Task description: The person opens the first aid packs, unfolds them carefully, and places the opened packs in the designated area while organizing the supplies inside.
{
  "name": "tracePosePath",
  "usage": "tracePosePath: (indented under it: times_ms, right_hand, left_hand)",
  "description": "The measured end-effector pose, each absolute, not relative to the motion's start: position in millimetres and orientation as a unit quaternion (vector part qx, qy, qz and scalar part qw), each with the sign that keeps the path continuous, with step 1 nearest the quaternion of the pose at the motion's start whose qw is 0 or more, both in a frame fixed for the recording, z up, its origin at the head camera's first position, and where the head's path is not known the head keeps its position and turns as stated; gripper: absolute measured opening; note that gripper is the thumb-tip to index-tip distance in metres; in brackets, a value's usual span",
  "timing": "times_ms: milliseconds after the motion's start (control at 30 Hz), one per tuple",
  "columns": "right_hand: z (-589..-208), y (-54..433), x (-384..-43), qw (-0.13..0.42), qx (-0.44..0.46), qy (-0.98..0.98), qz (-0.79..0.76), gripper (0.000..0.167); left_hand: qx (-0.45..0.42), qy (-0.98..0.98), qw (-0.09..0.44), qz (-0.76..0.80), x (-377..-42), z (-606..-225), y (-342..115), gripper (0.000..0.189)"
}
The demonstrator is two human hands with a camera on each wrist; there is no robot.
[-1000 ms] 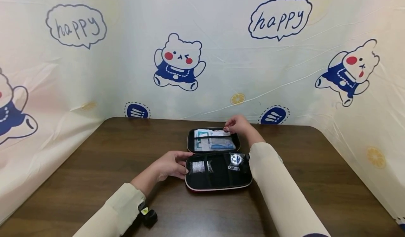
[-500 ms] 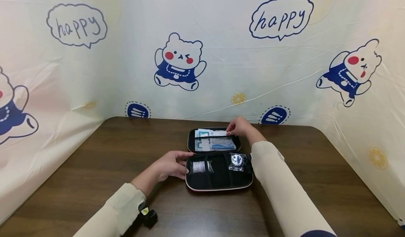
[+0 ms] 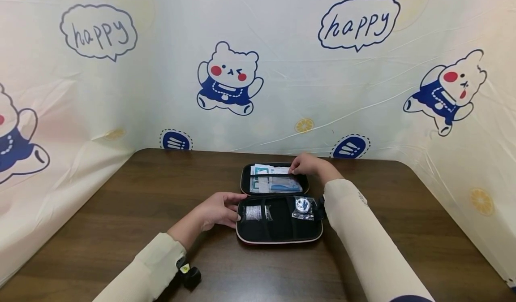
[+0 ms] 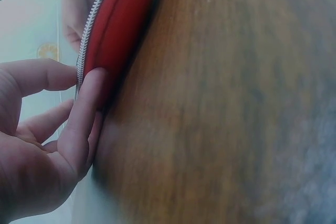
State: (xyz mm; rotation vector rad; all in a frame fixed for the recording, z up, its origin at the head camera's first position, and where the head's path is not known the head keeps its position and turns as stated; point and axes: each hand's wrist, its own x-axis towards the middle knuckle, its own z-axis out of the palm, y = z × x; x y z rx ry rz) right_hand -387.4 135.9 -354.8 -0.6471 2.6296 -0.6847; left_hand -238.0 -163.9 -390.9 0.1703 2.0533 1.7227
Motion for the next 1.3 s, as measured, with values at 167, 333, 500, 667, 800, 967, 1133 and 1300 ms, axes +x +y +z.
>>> tracePosePath:
  times_ms: [167,333,500,667,800,967,1133,1300]
  right_hand:
    - [-352.3,141.8,-383.6,0.183,-0.221,0.920,-0.265,0.020]
    - [-348.5,147.8,-379.5,0.179,-0.217,0.915,-0.289,0.022]
    - [-343.7,155.0,-374.0,0.174,-0.227,0.907,-0.310,0.025]
    - [-340.8,164.2,-368.2,0.182,-0.213,0.896,-0.345,0.027]
    - [-339.0,169.6,-362.5,0.181,-0.203,0.889,-0.369,0.027]
    - [-335.8,172.1,-351.6,0.169,-0.220,0.880,-0.385,0.027]
    - [-329.7,172.4,-340.4,0.164,-0.234,0.875,-0.392,0.025]
    - [-324.6,176.7,-330.4,0.156,-0.249,0.868,-0.401,0.021]
  left_hand:
    - [0.061,0.747,0.225,0.622,-238.1,-390.6,-163.7,0.065]
    - [0.057,0.749,0.227,0.620,-238.0,-390.3,-164.1,0.066]
    - [0.053,0.751,0.226,0.618,-238.9,-390.9,-165.5,0.065]
    - [0.048,0.748,0.227,0.622,-239.5,-392.5,-165.4,0.064]
    - [0.046,0.748,0.224,0.623,-239.0,-392.7,-163.7,0.063]
    - [0.044,0.751,0.223,0.620,-238.6,-392.1,-163.1,0.063]
    - [0.048,0.750,0.223,0.621,-237.2,-390.2,-164.0,0.065]
    - [0.056,0.746,0.224,0.624,-237.4,-390.3,-163.2,0.065]
